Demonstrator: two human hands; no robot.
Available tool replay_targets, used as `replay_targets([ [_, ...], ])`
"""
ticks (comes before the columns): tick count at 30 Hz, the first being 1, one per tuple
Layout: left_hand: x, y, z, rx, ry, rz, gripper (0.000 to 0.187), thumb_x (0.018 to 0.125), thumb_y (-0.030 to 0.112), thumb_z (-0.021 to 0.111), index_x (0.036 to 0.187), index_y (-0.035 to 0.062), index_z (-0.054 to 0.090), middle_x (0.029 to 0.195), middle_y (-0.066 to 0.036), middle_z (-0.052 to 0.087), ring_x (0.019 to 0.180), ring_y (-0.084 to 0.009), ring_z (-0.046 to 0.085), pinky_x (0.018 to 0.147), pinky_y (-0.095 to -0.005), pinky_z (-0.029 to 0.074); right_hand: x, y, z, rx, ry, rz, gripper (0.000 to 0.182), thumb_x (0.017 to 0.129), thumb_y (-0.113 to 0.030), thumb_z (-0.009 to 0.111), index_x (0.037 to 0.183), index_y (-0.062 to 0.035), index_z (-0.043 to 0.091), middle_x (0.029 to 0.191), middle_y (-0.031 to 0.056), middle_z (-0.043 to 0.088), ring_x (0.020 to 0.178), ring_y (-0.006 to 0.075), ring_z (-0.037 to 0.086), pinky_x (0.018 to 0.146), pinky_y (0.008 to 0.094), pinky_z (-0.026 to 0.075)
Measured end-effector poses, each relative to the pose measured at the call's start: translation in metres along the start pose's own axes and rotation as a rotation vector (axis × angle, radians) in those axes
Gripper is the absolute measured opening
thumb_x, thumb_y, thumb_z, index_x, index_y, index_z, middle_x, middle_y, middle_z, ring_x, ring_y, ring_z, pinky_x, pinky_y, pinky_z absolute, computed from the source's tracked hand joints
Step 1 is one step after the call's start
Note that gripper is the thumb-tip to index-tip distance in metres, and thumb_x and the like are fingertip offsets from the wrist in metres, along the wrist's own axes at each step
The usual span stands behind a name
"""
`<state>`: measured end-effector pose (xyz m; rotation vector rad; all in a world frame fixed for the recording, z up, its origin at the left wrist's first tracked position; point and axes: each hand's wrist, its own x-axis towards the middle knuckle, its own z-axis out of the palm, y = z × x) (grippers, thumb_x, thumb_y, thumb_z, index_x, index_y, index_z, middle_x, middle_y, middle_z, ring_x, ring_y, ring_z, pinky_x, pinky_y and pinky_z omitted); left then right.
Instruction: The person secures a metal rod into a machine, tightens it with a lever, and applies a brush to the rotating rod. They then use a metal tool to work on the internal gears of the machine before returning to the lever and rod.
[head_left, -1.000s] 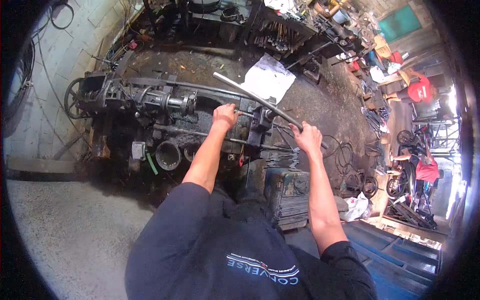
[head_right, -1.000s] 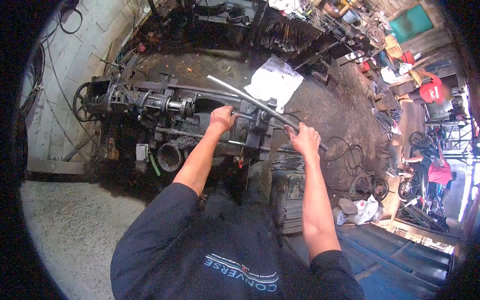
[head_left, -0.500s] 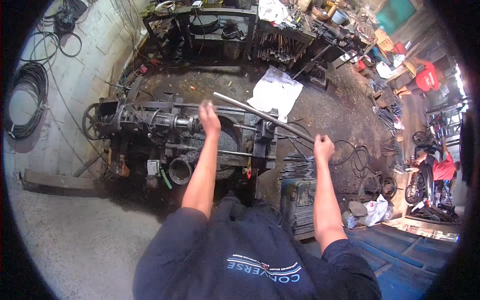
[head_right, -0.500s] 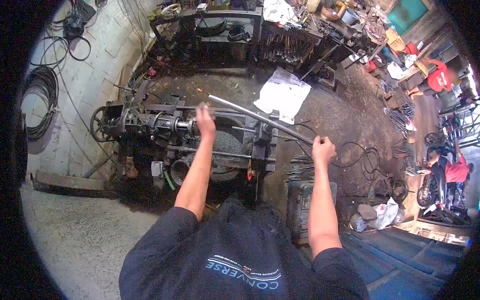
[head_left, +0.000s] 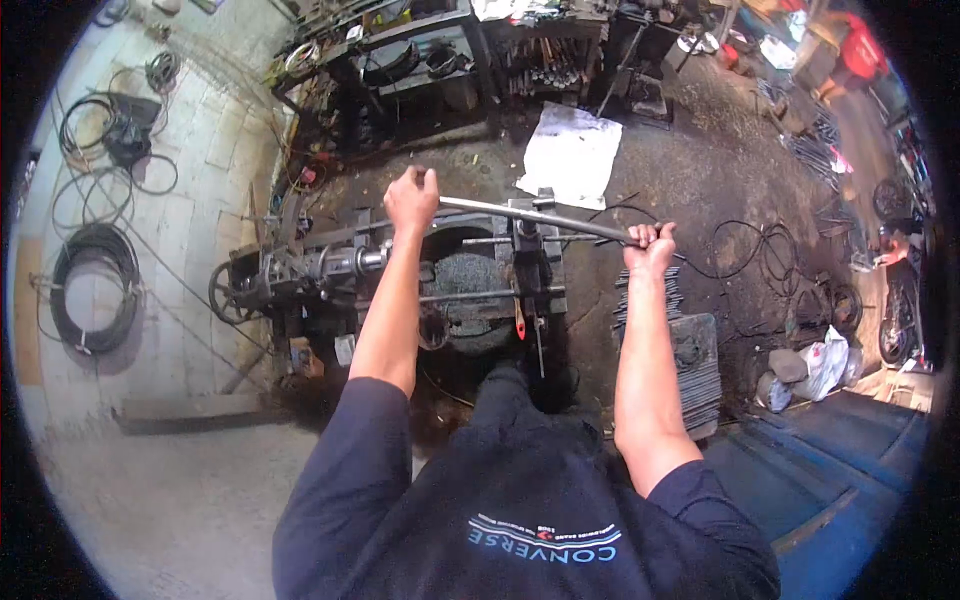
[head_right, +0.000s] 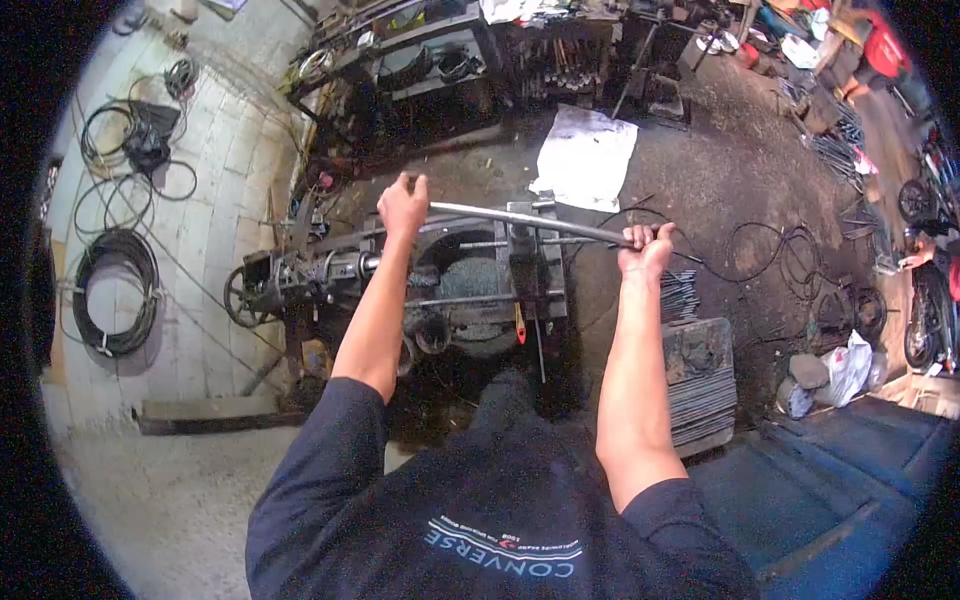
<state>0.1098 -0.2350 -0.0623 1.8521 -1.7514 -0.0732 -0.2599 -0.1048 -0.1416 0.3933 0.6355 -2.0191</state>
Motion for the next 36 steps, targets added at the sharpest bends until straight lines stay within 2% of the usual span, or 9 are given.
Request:
replay_targets([
  [1,0.000,-0.004,-0.001,0.097,-0.050,0.114,0.033,0.088,0.038,0.057,0.089,0.0075,0.071,0.088,-0.015,0.071,0.087,-0.0363,0.066,0.081,-0.0457,0.050,0.002,0.001,-0.001,-0.007,-0.023,0.009,0.048,0.102,-0.047,0.039,0.071,-0.0115,0.045,0.051,-0.0025,0.027,0.043,0.0135,0.026,0.048,0.0316,0.029],
  [4,0.004,-0.007,0.004,0.166,-0.078,0.193,0.039,0.093,0.038,0.050,0.087,0.0050,0.069,0.092,-0.017,0.069,0.088,-0.0388,0.063,0.084,-0.0485,0.047,0.002,0.002,-0.006,0.010,-0.042,-0.004,0.048,0.101,-0.048,0.040,0.070,-0.0122,0.048,0.050,-0.0027,0.028,0.041,0.0130,0.025,0.047,0.0309,0.026],
  [9,0.012,-0.017,0.011,0.195,-0.108,0.469,0.036,0.097,0.033,0.045,0.089,0.0075,0.069,0.086,-0.013,0.069,0.088,-0.0339,0.064,0.080,-0.0525,0.047,-0.001,0.007,-0.008,-0.014,-0.136,-0.096,0.044,0.101,-0.046,0.044,0.072,-0.0124,0.046,0.053,-0.0044,0.028,0.044,0.0111,0.023,0.048,0.0289,0.027],
  [13,0.014,-0.004,-0.005,0.024,-0.181,0.650,0.035,0.096,0.035,0.046,0.086,0.0085,0.068,0.082,-0.012,0.068,0.081,-0.0336,0.065,0.074,-0.0452,0.051,-0.003,0.010,-0.012,-0.020,-0.205,-0.173,0.042,0.101,-0.046,0.045,0.075,-0.0123,0.047,0.054,-0.0051,0.028,0.044,0.0100,0.024,0.049,0.0282,0.028],
  [15,0.015,-0.002,-0.011,0.150,-0.301,0.598,0.034,0.095,0.034,0.048,0.082,0.0087,0.066,0.080,-0.013,0.068,0.078,-0.0346,0.066,0.070,-0.0433,0.052,-0.007,0.012,-0.010,-0.011,-0.192,-0.208,0.043,0.101,-0.046,0.045,0.075,-0.0123,0.047,0.054,-0.0051,0.028,0.044,0.0099,0.024,0.049,0.0281,0.028],
  [18,0.018,-0.007,-0.002,0.117,-0.240,0.526,0.033,0.094,0.033,0.048,0.084,0.0089,0.068,0.083,-0.016,0.069,0.080,-0.0367,0.066,0.071,-0.0477,0.051,-0.016,0.016,-0.005,-0.001,-0.200,-0.210,0.044,0.100,-0.048,0.044,0.075,-0.0125,0.047,0.054,-0.0053,0.028,0.044,0.0097,0.024,0.049,0.0279,0.029],
  [23,0.022,-0.005,-0.008,0.195,-0.430,0.352,0.039,0.087,0.041,0.051,0.094,0.0091,0.072,0.093,-0.021,0.069,0.094,-0.0373,0.065,0.084,-0.0478,0.050,-0.030,0.021,-0.004,0.002,-0.264,-0.252,0.046,0.099,-0.051,0.045,0.072,-0.0141,0.042,0.054,-0.0056,0.028,0.044,0.0092,0.023,0.050,0.0276,0.028],
  [26,0.028,-0.011,-0.006,0.235,-0.498,0.324,0.040,0.086,0.041,0.052,0.096,0.0087,0.073,0.094,-0.021,0.069,0.095,-0.0376,0.065,0.085,-0.0470,0.050,-0.045,0.027,0.008,0.000,-0.273,-0.272,0.047,0.099,-0.052,0.046,0.071,-0.0152,0.039,0.054,-0.0054,0.028,0.044,0.0098,0.023,0.050,0.0279,0.028],
  [36,0.035,-0.040,0.010,0.123,-0.423,0.412,0.042,0.084,0.045,0.054,0.091,0.0079,0.073,0.091,-0.022,0.069,0.090,-0.0406,0.065,0.083,-0.0483,0.050,-0.067,0.040,0.017,0.015,-0.263,-0.352,0.054,0.099,-0.055,0.041,0.064,-0.0158,0.035,0.054,-0.0029,0.026,0.046,0.0121,0.024,0.051,0.0303,0.027],
])
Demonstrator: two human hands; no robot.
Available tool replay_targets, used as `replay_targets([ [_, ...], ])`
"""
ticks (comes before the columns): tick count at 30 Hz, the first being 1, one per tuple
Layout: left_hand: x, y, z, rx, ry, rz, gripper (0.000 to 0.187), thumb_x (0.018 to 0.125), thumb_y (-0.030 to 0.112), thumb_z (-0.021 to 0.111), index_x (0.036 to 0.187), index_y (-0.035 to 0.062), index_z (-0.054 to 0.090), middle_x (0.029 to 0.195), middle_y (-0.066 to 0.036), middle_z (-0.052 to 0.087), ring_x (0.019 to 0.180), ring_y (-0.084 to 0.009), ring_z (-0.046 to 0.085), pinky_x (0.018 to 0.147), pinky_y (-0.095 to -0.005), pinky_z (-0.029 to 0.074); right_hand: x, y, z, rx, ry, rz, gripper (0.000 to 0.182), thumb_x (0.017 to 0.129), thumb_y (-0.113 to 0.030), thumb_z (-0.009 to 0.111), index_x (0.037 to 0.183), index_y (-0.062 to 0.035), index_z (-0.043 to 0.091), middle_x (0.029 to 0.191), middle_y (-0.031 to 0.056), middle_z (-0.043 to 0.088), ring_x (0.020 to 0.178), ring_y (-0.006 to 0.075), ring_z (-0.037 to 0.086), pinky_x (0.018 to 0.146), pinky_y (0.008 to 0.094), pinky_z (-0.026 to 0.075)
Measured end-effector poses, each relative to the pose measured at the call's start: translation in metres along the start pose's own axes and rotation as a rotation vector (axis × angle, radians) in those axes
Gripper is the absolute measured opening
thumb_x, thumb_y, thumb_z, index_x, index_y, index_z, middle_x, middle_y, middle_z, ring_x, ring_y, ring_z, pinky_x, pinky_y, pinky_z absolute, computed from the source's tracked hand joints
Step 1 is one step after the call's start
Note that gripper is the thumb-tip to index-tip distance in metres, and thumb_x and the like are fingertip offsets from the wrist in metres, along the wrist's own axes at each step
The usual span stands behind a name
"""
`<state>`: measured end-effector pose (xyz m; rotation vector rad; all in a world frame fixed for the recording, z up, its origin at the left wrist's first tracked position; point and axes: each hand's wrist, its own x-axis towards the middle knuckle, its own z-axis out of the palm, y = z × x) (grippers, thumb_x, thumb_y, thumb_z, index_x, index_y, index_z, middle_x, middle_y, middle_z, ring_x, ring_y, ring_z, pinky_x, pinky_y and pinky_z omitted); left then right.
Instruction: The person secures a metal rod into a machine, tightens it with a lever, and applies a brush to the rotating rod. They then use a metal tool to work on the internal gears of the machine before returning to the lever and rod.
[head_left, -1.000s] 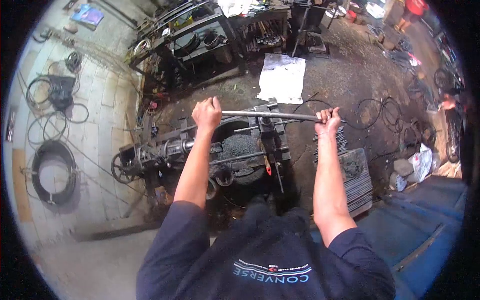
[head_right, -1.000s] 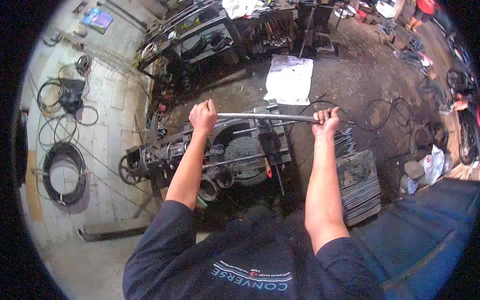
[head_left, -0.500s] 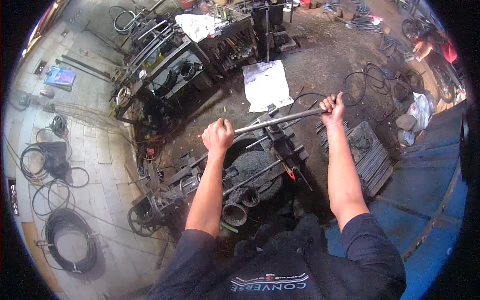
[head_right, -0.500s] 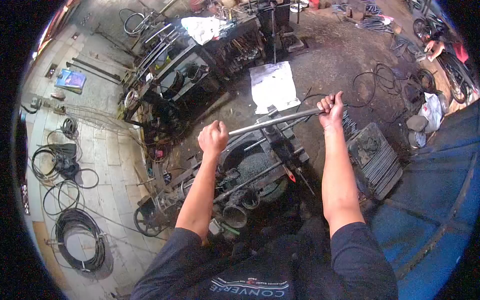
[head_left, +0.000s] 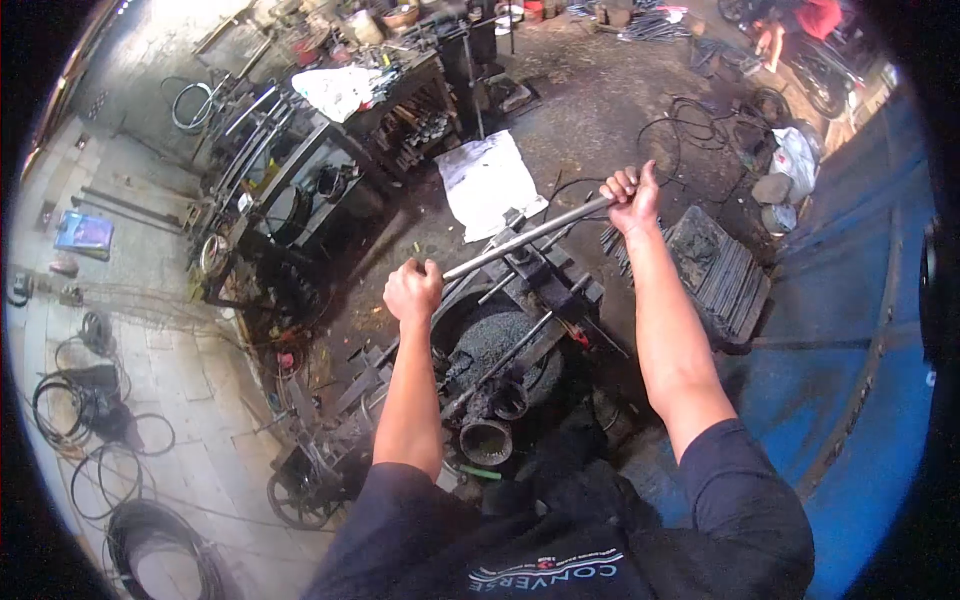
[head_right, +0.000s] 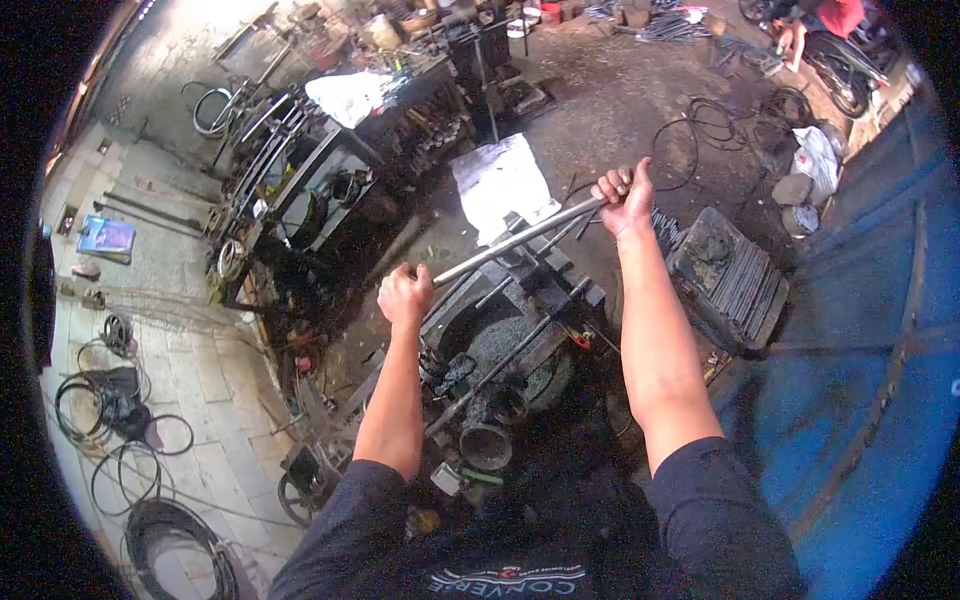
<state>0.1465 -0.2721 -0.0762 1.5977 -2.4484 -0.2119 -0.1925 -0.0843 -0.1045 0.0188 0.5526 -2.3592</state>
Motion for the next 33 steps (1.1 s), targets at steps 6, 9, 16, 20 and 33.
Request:
replay_targets([
  [6,0.016,-0.002,0.003,-0.022,0.044,0.020,0.042,0.081,0.043,0.055,0.088,0.0054,0.071,0.092,-0.021,0.070,0.089,-0.0382,0.067,0.081,-0.0481,0.052,-0.012,-0.003,-0.008,0.129,-0.044,0.019,0.040,0.094,-0.036,0.043,0.060,-0.0148,0.036,0.051,-0.0011,0.028,0.046,0.0143,0.025,0.054,0.0327,0.027],
  [9,0.023,-0.003,0.000,-0.038,-0.018,0.029,0.042,0.082,0.043,0.055,0.089,0.0043,0.071,0.093,-0.021,0.070,0.091,-0.0376,0.066,0.082,-0.0477,0.052,-0.018,-0.003,-0.010,0.142,-0.004,0.006,0.037,0.092,-0.032,0.044,0.060,-0.0152,0.036,0.051,-0.0011,0.029,0.046,0.0144,0.026,0.054,0.0329,0.027],
  [16,0.029,-0.009,0.007,-0.061,0.075,0.086,0.041,0.081,0.044,0.056,0.088,0.0063,0.071,0.091,-0.020,0.070,0.090,-0.0373,0.067,0.081,-0.0472,0.051,-0.027,0.000,-0.008,0.174,0.050,-0.046,0.036,0.091,-0.031,0.045,0.059,-0.0165,0.035,0.050,-0.0016,0.029,0.045,0.0145,0.026,0.054,0.0334,0.028],
  [20,0.032,-0.006,0.003,-0.078,0.069,0.100,0.040,0.081,0.043,0.056,0.084,0.0059,0.070,0.090,-0.021,0.070,0.089,-0.0371,0.067,0.080,-0.0471,0.051,-0.027,-0.001,-0.012,0.177,0.049,-0.057,0.037,0.091,-0.031,0.045,0.058,-0.0168,0.035,0.050,-0.0017,0.029,0.044,0.0146,0.027,0.054,0.0336,0.028],
  [33,0.046,-0.006,-0.002,-0.081,-0.056,0.142,0.043,0.084,0.044,0.053,0.083,0.0048,0.070,0.094,-0.021,0.069,0.093,-0.0365,0.066,0.081,-0.0462,0.051,-0.044,0.004,-0.008,0.218,0.171,-0.154,0.035,0.092,-0.030,0.040,0.060,-0.0167,0.036,0.050,-0.0015,0.030,0.045,0.0149,0.027,0.053,0.0340,0.028],
])
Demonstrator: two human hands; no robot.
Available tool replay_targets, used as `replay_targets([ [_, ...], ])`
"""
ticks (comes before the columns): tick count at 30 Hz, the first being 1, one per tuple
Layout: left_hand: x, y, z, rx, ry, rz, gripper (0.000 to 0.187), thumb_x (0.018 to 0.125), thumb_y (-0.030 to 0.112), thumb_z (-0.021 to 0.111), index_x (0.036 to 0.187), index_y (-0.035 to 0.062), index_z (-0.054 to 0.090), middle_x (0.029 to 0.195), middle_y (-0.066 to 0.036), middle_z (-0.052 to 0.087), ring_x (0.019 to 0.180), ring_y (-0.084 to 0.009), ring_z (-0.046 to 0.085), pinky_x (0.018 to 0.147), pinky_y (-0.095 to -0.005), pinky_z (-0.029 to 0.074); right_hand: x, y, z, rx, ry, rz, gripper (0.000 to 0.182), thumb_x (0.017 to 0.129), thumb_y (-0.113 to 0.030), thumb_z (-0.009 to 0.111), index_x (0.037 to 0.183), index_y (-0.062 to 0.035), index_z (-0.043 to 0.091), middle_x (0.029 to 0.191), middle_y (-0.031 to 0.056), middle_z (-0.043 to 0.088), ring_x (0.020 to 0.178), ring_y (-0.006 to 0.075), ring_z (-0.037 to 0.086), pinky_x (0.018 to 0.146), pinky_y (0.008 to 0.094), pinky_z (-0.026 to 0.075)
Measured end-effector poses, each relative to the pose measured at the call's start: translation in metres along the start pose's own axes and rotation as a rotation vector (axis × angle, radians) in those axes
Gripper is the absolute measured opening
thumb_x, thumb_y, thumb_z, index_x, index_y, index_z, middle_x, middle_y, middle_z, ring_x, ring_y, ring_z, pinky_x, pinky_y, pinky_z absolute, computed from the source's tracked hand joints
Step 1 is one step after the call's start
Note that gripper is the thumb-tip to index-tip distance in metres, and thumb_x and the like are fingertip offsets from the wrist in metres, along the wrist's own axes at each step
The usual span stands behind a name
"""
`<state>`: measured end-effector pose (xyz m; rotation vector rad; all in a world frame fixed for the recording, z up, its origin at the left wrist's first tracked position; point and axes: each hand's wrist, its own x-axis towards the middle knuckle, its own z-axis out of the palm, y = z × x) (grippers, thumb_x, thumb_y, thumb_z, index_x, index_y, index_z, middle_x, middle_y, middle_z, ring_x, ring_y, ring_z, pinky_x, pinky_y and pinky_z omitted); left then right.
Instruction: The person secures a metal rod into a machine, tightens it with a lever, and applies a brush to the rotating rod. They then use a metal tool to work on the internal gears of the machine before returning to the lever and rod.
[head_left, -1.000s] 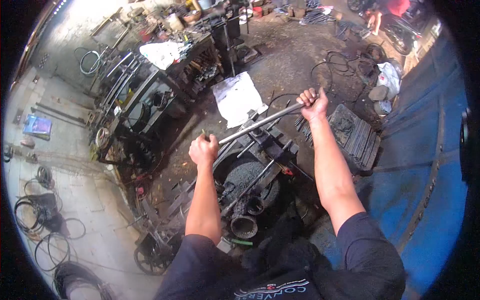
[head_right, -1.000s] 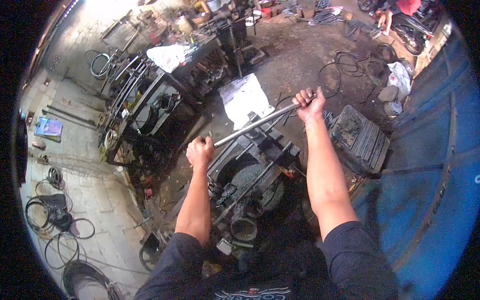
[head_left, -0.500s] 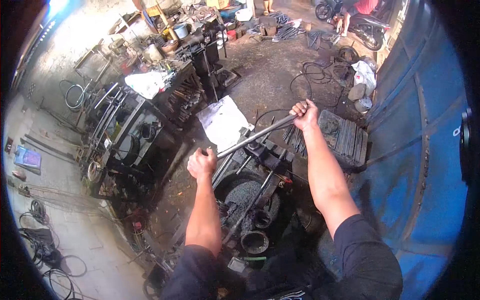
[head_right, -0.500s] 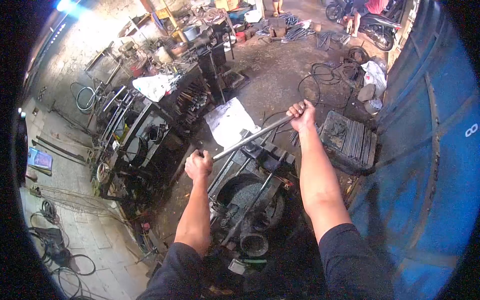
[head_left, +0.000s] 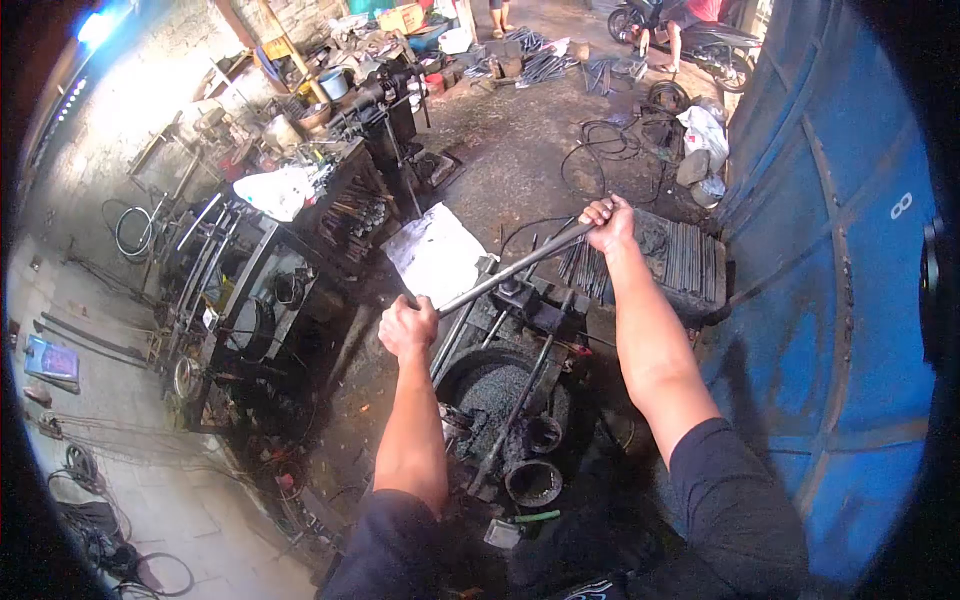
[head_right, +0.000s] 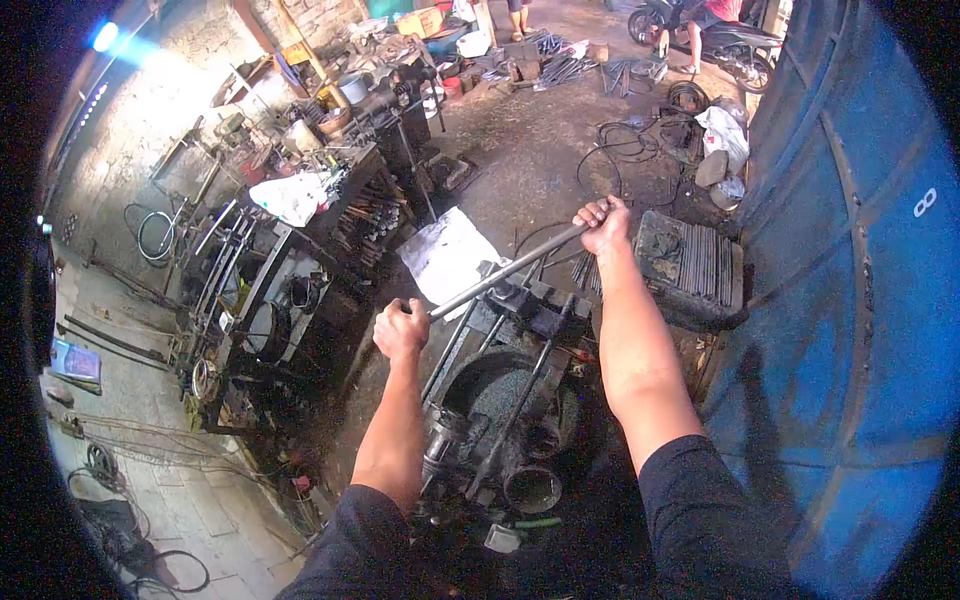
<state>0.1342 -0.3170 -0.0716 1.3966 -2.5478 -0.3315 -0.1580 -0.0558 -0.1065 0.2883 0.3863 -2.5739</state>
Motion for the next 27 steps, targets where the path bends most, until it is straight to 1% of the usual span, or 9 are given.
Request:
replay_targets([
  [2,0.000,-0.003,0.006,-0.025,0.107,0.041,0.047,0.082,0.042,0.055,0.105,0.0048,0.073,0.097,-0.024,0.069,0.095,-0.0390,0.066,0.086,-0.0460,0.051,-0.003,0.001,0.000,0.006,0.009,-0.009,0.035,0.092,-0.030,0.039,0.060,-0.0166,0.035,0.050,-0.0016,0.030,0.045,0.0149,0.027,0.053,0.0341,0.028],
  [3,0.003,-0.004,0.007,-0.028,0.108,0.048,0.047,0.082,0.042,0.055,0.105,0.0048,0.073,0.097,-0.024,0.069,0.095,-0.0390,0.066,0.086,-0.0460,0.051,-0.004,0.001,-0.001,-0.001,0.002,-0.018,0.035,0.092,-0.030,0.038,0.060,-0.0165,0.035,0.050,-0.0015,0.030,0.045,0.0150,0.027,0.053,0.0342,0.028],
  [5,0.007,-0.006,0.008,-0.024,0.034,0.056,0.049,0.083,0.043,0.055,0.108,0.0044,0.072,0.098,-0.024,0.069,0.096,-0.0386,0.066,0.087,-0.0459,0.051,-0.005,0.000,-0.002,-0.004,-0.004,-0.034,0.035,0.092,-0.030,0.038,0.060,-0.0164,0.035,0.050,-0.0015,0.029,0.045,0.0150,0.027,0.053,0.0343,0.028],
  [8,0.005,0.002,-0.009,-0.036,-0.027,0.034,0.048,0.083,0.043,0.055,0.107,0.0049,0.072,0.099,-0.024,0.069,0.097,-0.0382,0.066,0.087,-0.0460,0.051,-0.009,0.001,-0.001,-0.011,0.022,-0.046,0.035,0.092,-0.030,0.037,0.060,-0.0163,0.035,0.050,-0.0015,0.029,0.044,0.0152,0.027,0.053,0.0344,0.028],
  [15,0.014,0.000,-0.006,-0.001,-0.041,0.079,0.045,0.085,0.041,0.053,0.106,0.0062,0.072,0.100,-0.024,0.069,0.097,-0.0380,0.066,0.087,-0.0462,0.051,-0.015,0.002,-0.003,-0.011,0.064,-0.090,0.036,0.092,-0.031,0.036,0.058,-0.0165,0.034,0.050,-0.0010,0.029,0.044,0.0159,0.028,0.053,0.0352,0.029],
  [21,0.023,-0.004,-0.001,-0.011,-0.033,0.155,0.044,0.086,0.040,0.050,0.100,0.0059,0.073,0.096,-0.024,0.069,0.095,-0.0385,0.065,0.086,-0.0474,0.050,-0.024,0.005,-0.003,-0.005,0.098,-0.150,0.036,0.092,-0.032,0.035,0.059,-0.0165,0.034,0.049,-0.0009,0.029,0.044,0.0163,0.028,0.054,0.0362,0.030],
  [23,0.027,-0.006,0.004,-0.035,0.024,0.204,0.042,0.086,0.039,0.050,0.098,0.0064,0.073,0.095,-0.024,0.069,0.094,-0.0383,0.065,0.085,-0.0478,0.050,-0.030,0.005,-0.005,-0.014,0.125,-0.187,0.036,0.092,-0.032,0.035,0.059,-0.0165,0.034,0.049,-0.0010,0.029,0.044,0.0164,0.028,0.054,0.0364,0.030],
  [25,0.033,-0.006,0.005,-0.046,0.021,0.225,0.040,0.087,0.038,0.050,0.095,0.0065,0.073,0.093,-0.024,0.068,0.089,-0.0408,0.065,0.081,-0.0497,0.051,-0.036,0.007,-0.006,-0.001,0.109,-0.202,0.034,0.092,-0.031,0.035,0.061,-0.0164,0.035,0.050,-0.0009,0.030,0.044,0.0167,0.028,0.054,0.0367,0.031],
  [27,0.039,-0.007,0.008,-0.064,0.048,0.269,0.040,0.087,0.038,0.050,0.094,0.0067,0.073,0.091,-0.024,0.069,0.087,-0.0412,0.065,0.079,-0.0503,0.051,-0.037,0.006,-0.006,-0.003,0.151,-0.220,0.034,0.092,-0.031,0.035,0.061,-0.0162,0.035,0.049,-0.0004,0.031,0.043,0.0170,0.028,0.054,0.0371,0.032],
])
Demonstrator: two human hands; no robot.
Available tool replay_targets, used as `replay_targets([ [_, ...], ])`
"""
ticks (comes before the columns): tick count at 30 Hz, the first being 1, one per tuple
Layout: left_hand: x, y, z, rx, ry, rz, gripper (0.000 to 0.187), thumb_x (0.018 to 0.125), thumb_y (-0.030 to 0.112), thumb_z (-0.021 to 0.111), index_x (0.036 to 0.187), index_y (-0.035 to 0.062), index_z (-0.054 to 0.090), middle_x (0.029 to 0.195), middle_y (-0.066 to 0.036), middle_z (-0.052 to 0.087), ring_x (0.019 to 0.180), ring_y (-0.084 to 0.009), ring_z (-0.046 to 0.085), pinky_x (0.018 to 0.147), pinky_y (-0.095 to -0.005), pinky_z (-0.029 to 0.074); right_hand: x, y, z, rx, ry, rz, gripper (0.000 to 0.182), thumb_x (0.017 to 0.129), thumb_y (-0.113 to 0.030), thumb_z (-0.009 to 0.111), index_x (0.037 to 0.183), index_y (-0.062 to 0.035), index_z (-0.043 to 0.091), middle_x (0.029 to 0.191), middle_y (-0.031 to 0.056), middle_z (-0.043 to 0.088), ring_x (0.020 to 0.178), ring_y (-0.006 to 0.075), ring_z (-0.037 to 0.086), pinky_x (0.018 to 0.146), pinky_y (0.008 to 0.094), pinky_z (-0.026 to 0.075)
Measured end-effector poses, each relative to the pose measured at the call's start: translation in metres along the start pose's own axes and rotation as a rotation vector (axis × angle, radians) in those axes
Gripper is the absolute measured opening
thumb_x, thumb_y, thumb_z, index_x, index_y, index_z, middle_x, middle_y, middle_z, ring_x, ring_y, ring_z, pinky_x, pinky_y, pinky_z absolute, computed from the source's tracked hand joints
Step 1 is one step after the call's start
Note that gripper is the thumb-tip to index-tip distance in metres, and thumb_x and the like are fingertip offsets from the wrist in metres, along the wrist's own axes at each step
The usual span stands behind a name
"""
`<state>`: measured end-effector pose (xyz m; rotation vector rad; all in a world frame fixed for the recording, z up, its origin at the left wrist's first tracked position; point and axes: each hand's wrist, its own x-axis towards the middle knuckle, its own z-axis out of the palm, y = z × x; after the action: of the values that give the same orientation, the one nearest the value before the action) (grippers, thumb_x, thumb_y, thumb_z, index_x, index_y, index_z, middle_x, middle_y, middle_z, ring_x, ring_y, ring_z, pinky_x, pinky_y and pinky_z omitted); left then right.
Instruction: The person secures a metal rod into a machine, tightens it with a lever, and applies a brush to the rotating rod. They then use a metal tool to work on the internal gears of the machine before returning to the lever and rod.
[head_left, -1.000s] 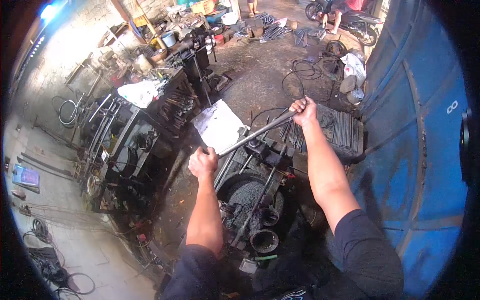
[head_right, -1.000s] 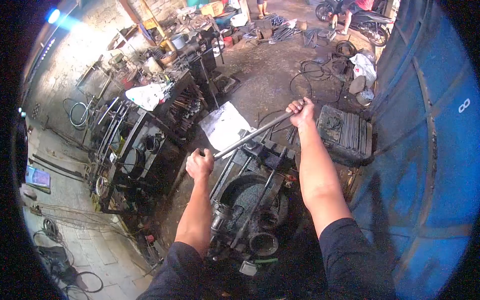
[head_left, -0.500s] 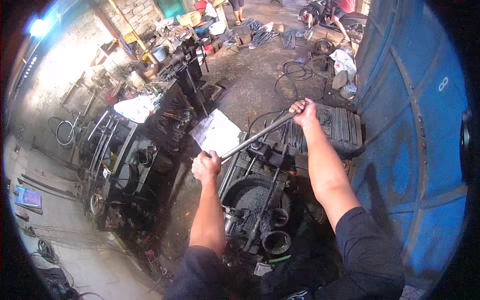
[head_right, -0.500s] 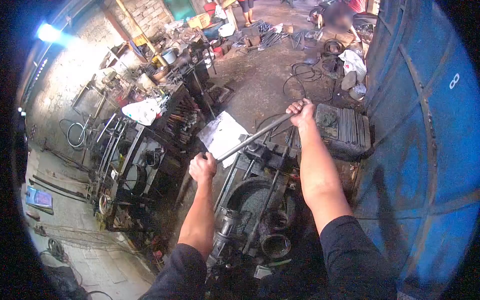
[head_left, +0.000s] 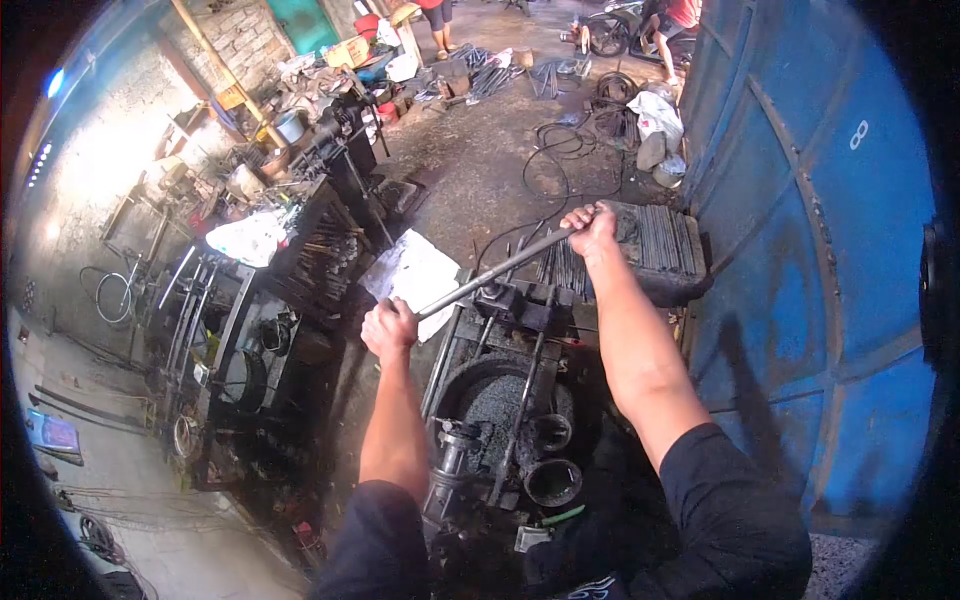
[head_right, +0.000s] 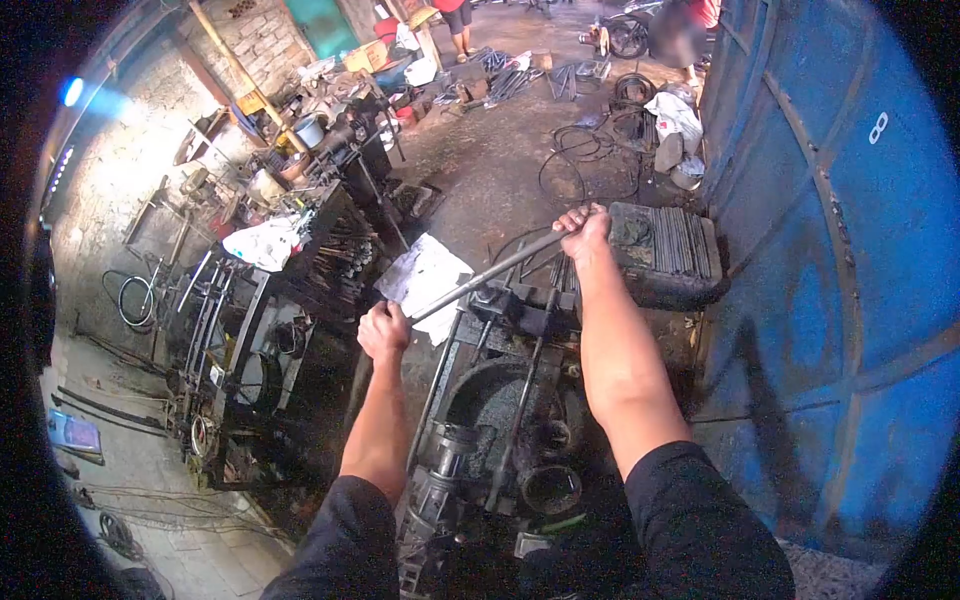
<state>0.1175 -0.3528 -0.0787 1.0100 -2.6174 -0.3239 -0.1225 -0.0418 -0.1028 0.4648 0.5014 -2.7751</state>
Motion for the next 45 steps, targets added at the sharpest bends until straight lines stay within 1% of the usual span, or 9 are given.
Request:
replay_targets([
  [10,0.000,0.001,0.011,0.013,0.097,0.003,0.039,0.088,0.038,0.050,0.078,0.0045,0.066,0.082,-0.024,0.066,0.084,-0.0453,0.062,0.074,-0.0547,0.047,-0.003,-0.001,0.001,0.045,0.061,0.071,0.033,0.091,-0.029,0.036,0.061,-0.0147,0.036,0.049,0.0008,0.032,0.043,0.0176,0.028,0.053,0.0385,0.032],
  [16,0.002,-0.004,0.021,0.026,0.174,0.003,0.040,0.088,0.039,0.049,0.076,0.0052,0.065,0.082,-0.024,0.065,0.083,-0.0449,0.061,0.074,-0.0541,0.047,-0.009,-0.002,0.012,-0.026,0.151,0.077,0.032,0.090,-0.028,0.035,0.060,-0.0153,0.034,0.049,0.0006,0.029,0.042,0.0171,0.026,0.051,0.0382,0.031],
  [18,0.006,0.000,0.017,0.049,0.073,-0.023,0.036,0.085,0.039,0.052,0.079,0.0073,0.068,0.082,-0.022,0.067,0.084,-0.0424,0.063,0.075,-0.0523,0.049,-0.008,-0.002,0.018,-0.066,0.209,0.051,0.035,0.091,-0.028,0.034,0.058,-0.0158,0.033,0.048,0.0005,0.028,0.041,0.0167,0.025,0.047,0.0366,0.029],
  [23,0.012,0.015,0.009,0.064,0.075,-0.056,0.036,0.084,0.039,0.051,0.080,0.0080,0.069,0.083,-0.021,0.068,0.084,-0.0407,0.064,0.076,-0.0513,0.050,0.008,-0.005,0.023,-0.094,0.330,0.091,0.032,0.095,-0.029,0.031,0.066,-0.0153,0.032,0.049,0.0002,0.026,0.040,0.0163,0.023,0.045,0.0368,0.029],
  [30,0.010,0.012,0.016,0.074,0.105,-0.101,0.036,0.083,0.039,0.054,0.083,0.0075,0.071,0.083,-0.021,0.067,0.084,-0.0412,0.063,0.077,-0.0509,0.050,0.023,-0.008,0.014,-0.196,0.271,0.166,0.034,0.093,-0.029,0.035,0.062,-0.0176,0.028,0.049,-0.0017,0.024,0.040,0.0152,0.023,0.047,0.0376,0.032],
  [37,0.014,0.054,-0.005,0.135,0.113,-0.148,0.034,0.082,0.039,0.055,0.083,0.0080,0.070,0.082,-0.023,0.067,0.081,-0.0403,0.065,0.075,-0.0502,0.051,0.062,-0.016,0.009,-0.222,0.221,0.276,0.032,0.093,-0.024,0.033,0.062,-0.0164,0.028,0.049,-0.0010,0.026,0.040,0.0153,0.022,0.048,0.0356,0.031],
  [40,0.013,0.027,0.023,0.155,0.203,-0.051,0.038,0.082,0.040,0.054,0.080,0.0057,0.069,0.082,-0.024,0.067,0.082,-0.0403,0.066,0.075,-0.0487,0.052,0.064,-0.017,0.006,-0.206,0.209,0.312,0.031,0.093,-0.023,0.032,0.063,-0.0156,0.029,0.049,-0.0007,0.027,0.040,0.0151,0.022,0.048,0.0352,0.030],
  [42,0.016,0.048,0.003,0.169,0.045,-0.166,0.037,0.080,0.038,0.055,0.075,0.0042,0.069,0.077,-0.021,0.067,0.077,-0.0373,0.065,0.072,-0.0478,0.052,0.069,-0.017,0.007,-0.238,0.226,0.336,0.032,0.094,-0.025,0.031,0.063,-0.0155,0.028,0.049,-0.0007,0.025,0.040,0.0152,0.021,0.047,0.0353,0.029],
  [45,0.007,0.044,0.010,0.195,0.106,-0.129,0.032,0.081,0.033,0.055,0.071,0.0042,0.065,0.071,-0.021,0.064,0.076,-0.0386,0.064,0.071,-0.0490,0.052,0.066,-0.017,0.011,-0.243,0.215,0.347,0.038,0.095,-0.028,0.030,0.059,-0.0170,0.027,0.047,-0.0011,0.023,0.039,0.0155,0.021,0.048,0.0354,0.028],
])
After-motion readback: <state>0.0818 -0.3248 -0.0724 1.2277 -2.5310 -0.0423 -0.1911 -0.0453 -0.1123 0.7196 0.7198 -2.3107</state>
